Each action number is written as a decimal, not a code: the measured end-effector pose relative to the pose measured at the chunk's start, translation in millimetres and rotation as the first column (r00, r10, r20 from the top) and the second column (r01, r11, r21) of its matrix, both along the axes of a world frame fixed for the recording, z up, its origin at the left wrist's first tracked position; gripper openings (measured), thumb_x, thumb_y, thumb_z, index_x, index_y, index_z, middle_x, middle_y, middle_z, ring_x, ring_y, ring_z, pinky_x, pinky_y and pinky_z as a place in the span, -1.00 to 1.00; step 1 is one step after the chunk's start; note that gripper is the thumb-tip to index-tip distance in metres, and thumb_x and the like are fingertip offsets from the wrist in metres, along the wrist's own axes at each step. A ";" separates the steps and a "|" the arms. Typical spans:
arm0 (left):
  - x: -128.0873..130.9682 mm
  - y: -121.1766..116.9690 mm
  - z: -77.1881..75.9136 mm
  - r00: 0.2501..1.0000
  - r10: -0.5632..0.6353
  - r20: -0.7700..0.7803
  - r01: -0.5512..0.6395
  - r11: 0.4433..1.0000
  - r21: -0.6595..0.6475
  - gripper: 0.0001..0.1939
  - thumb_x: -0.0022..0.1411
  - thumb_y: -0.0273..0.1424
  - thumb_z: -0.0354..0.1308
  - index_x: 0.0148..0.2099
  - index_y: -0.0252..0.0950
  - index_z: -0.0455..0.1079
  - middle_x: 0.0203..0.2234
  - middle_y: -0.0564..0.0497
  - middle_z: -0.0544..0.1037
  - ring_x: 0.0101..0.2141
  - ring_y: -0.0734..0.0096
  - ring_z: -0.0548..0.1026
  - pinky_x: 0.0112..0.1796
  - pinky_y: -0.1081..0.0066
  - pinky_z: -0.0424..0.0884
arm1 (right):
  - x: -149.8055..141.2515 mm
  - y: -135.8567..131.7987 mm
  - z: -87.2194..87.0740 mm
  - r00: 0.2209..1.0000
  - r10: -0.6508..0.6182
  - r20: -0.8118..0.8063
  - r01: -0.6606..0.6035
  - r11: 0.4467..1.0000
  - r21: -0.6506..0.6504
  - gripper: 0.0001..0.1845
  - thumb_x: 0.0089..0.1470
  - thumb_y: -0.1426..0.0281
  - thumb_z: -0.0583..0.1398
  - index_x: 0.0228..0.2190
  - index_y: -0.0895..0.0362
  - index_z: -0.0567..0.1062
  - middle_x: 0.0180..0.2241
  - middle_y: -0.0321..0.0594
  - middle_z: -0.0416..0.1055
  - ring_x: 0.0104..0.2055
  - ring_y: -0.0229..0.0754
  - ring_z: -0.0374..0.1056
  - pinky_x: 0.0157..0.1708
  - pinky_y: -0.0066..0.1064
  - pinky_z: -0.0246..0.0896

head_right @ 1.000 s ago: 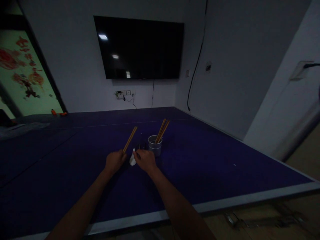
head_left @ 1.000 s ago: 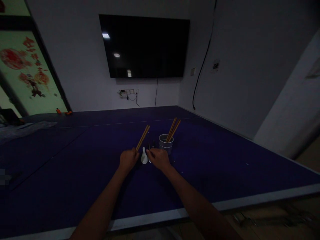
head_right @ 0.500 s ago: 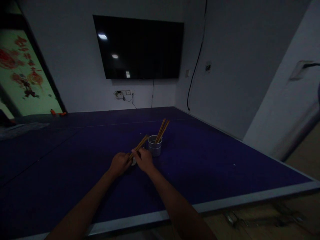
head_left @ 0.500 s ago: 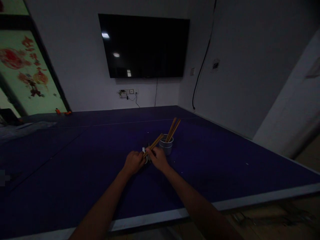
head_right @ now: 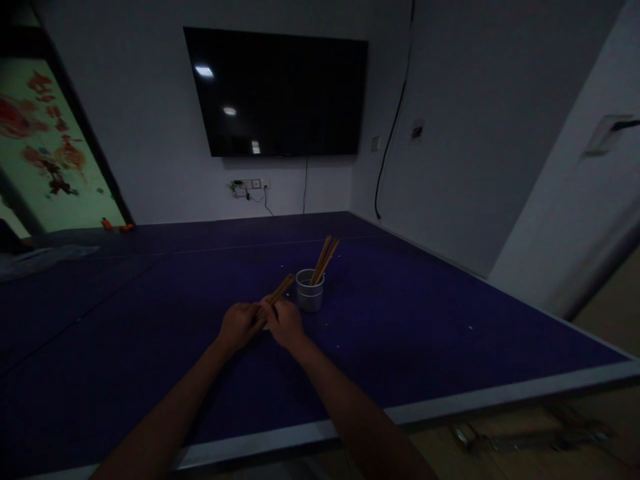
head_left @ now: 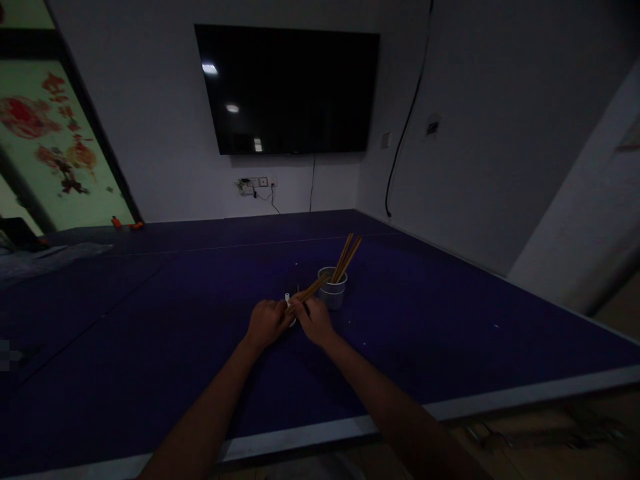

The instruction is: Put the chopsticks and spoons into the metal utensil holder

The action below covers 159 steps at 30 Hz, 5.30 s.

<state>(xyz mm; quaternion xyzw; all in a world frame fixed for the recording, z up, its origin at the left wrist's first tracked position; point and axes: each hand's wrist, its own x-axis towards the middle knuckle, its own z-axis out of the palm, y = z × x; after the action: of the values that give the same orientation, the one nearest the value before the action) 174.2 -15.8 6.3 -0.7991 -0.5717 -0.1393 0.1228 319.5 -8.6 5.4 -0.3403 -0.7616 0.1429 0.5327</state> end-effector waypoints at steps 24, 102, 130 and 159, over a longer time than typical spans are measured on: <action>-6.8 8.0 -1.7 0.979 0.196 0.063 -0.189 0.976 -0.107 -0.52 0.26 -0.11 -0.25 -0.21 -0.26 0.41 -0.39 -0.12 0.55 -0.28 0.28 0.49 -0.27 0.41 0.26 | 70.7 49.5 13.4 0.682 -0.731 -0.023 0.731 0.682 0.002 -0.43 0.22 0.14 -0.26 -0.39 0.16 0.40 -0.44 -0.12 0.39 -0.41 -0.15 0.27 -0.44 -0.40 -0.04; -14.0 16.5 -26.8 0.975 -0.181 0.132 0.195 0.975 -0.103 -0.45 0.19 -0.08 -0.11 0.15 -0.22 0.16 0.09 -0.11 0.29 0.07 0.16 0.20 -0.07 0.17 0.22 | 37.7 28.4 -1.7 0.843 -0.537 0.005 0.516 0.813 0.270 -0.53 0.20 0.25 -0.13 -0.62 0.11 0.34 -0.62 -0.23 0.30 -0.53 -0.24 0.21 -0.47 -0.42 -0.02; -16.5 30.2 -33.2 0.909 -0.274 0.315 0.207 0.950 0.232 -0.48 0.14 -0.33 0.03 0.15 -0.31 0.13 0.01 -0.22 0.34 0.02 0.17 0.29 -0.02 0.13 0.27 | 15.8 17.2 -4.3 0.888 -0.328 0.322 0.266 0.938 0.222 -0.53 0.18 0.23 -0.08 -0.63 0.09 0.41 -0.58 -0.22 0.43 -0.54 -0.25 0.31 -0.53 -0.46 -0.01; 6.3 12.2 -22.5 0.829 -0.557 0.057 0.412 0.675 0.612 -0.39 0.27 -0.54 -0.15 0.30 -0.20 -0.25 0.17 -0.17 0.14 0.13 0.28 0.17 0.02 0.25 0.32 | 13.3 16.2 11.6 0.816 0.026 -0.577 -0.204 0.947 -0.246 -0.67 -0.05 0.22 0.16 -0.25 0.15 0.39 -0.69 -0.47 0.21 -0.69 -0.38 0.09 -0.69 -0.55 -0.03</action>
<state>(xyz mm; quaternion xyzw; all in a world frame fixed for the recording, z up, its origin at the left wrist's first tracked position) 180.5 -3.6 -16.2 -0.8237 -0.2781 -0.4281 0.2469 332.8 7.6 17.0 -0.3112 -0.5581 0.3823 0.6675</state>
